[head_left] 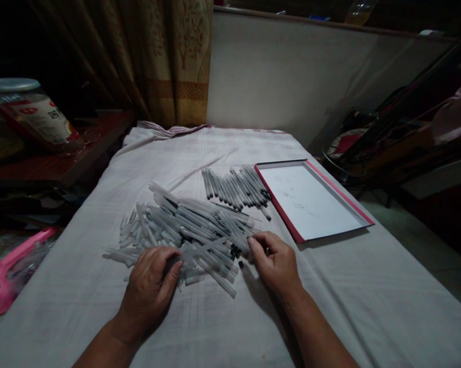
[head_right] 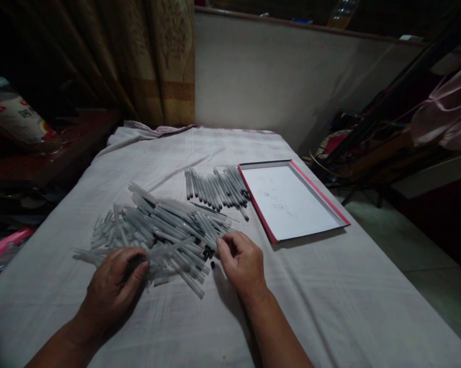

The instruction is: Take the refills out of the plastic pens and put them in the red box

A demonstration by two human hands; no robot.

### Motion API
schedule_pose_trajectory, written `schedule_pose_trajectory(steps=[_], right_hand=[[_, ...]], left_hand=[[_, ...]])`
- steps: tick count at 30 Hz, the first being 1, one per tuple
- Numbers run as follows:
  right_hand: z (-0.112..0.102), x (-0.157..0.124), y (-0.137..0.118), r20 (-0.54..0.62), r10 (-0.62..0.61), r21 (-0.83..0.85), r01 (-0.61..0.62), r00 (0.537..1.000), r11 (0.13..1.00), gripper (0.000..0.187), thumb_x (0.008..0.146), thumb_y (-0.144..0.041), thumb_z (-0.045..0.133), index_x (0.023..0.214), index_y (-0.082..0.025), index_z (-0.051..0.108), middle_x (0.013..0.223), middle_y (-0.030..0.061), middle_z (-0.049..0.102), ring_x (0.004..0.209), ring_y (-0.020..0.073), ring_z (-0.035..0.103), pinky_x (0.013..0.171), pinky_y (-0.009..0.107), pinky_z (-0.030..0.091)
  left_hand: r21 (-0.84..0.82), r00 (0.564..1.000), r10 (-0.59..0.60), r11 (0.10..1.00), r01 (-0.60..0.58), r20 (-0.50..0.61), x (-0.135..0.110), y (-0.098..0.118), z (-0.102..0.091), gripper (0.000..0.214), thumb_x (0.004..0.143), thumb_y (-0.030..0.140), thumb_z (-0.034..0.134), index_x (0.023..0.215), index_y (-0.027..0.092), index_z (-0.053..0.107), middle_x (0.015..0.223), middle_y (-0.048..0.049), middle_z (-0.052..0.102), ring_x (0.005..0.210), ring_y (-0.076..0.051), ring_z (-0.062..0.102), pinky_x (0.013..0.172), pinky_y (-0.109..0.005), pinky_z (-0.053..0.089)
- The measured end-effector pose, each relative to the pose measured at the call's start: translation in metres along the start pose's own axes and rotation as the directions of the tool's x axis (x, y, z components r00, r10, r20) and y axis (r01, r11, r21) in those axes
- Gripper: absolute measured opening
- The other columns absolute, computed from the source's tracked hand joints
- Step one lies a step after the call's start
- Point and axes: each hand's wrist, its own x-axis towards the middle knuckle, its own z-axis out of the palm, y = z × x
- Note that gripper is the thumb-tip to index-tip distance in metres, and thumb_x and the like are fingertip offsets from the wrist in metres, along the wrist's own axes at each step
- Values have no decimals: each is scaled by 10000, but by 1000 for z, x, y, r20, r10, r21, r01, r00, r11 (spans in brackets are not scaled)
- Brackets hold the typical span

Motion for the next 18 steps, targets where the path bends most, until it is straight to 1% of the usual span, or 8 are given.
schedule_pose_trajectory(steps=[2, 4, 6, 9, 11, 13, 16, 18], right_hand=[[2, -3, -6, 54, -31, 70, 27, 998, 997, 312, 886, -376, 541, 651, -207, 659, 595, 18, 625, 564, 155, 572, 561, 257, 429], [6, -7, -10, 146, -40, 141, 19, 989, 990, 382, 899, -408, 527, 594, -201, 626, 546, 7, 585, 542, 148, 558, 542, 252, 402], [9, -11, -13, 239, -7, 201, -42, 971, 979, 449, 899, -452, 528, 533, -197, 584, 490, -10, 521, 495, 131, 512, 508, 247, 361], [12, -12, -14, 350, 81, 264, -181, 933, 947, 500, 892, -498, 536, 496, -194, 551, 454, -24, 466, 455, 113, 447, 483, 243, 329], [12, -11, -14, 389, 123, 281, -245, 913, 928, 499, 875, -515, 553, 497, -190, 556, 454, -23, 469, 458, 112, 433, 481, 242, 328], [12, -9, -14, 408, 134, 295, -270, 903, 917, 490, 853, -532, 570, 504, -188, 563, 463, -21, 474, 467, 112, 428, 480, 239, 327], [10, -7, -15, 416, 111, 320, -259, 903, 911, 476, 845, -530, 582, 513, -190, 560, 477, -22, 477, 478, 111, 421, 483, 234, 338], [7, -6, -15, 411, 74, 332, -225, 908, 916, 452, 844, -506, 596, 521, -191, 566, 487, -21, 489, 490, 113, 430, 485, 231, 347]], left_hand=[[-28, 999, 38, 999, -37, 18, 1, 5, 1, 82, 986, 272, 505, 1037, 227, 551, 855, -25, 667, 785, -193, 632, 752, -316, 501], [-70, 996, 80, 995, -77, 45, 3, 12, 2, 74, 990, 251, 500, 1044, 232, 546, 845, -20, 673, 785, -188, 632, 774, -322, 498], [-117, 990, 115, 987, -106, 76, 6, 17, 1, 79, 989, 232, 500, 1051, 233, 550, 838, -16, 679, 785, -182, 632, 793, -325, 494], [-138, 985, 133, 983, -118, 107, 9, 20, -1, 82, 984, 240, 514, 1038, 228, 574, 829, -14, 681, 783, -180, 622, 799, -322, 480], [-115, 982, 140, 985, -126, 123, 9, 19, -3, 89, 987, 277, 523, 1000, 221, 591, 806, -12, 672, 771, -183, 607, 803, -327, 462], [-91, 976, 159, 985, -147, 146, 9, 17, -4, 127, 993, 306, 515, 952, 217, 596, 774, -8, 657, 755, -189, 586, 814, -340, 442], [-119, 960, 194, 978, -173, 202, 8, 16, -5, 187, 1004, 306, 477, 884, 210, 583, 740, -8, 625, 741, -193, 556, 837, -364, 422], [-190, 949, 189, 971, -143, 251, 8, 12, -6, 238, 1012, 302, 437, 837, 205, 566, 718, -6, 597, 723, -186, 542, 847, -373, 425]])
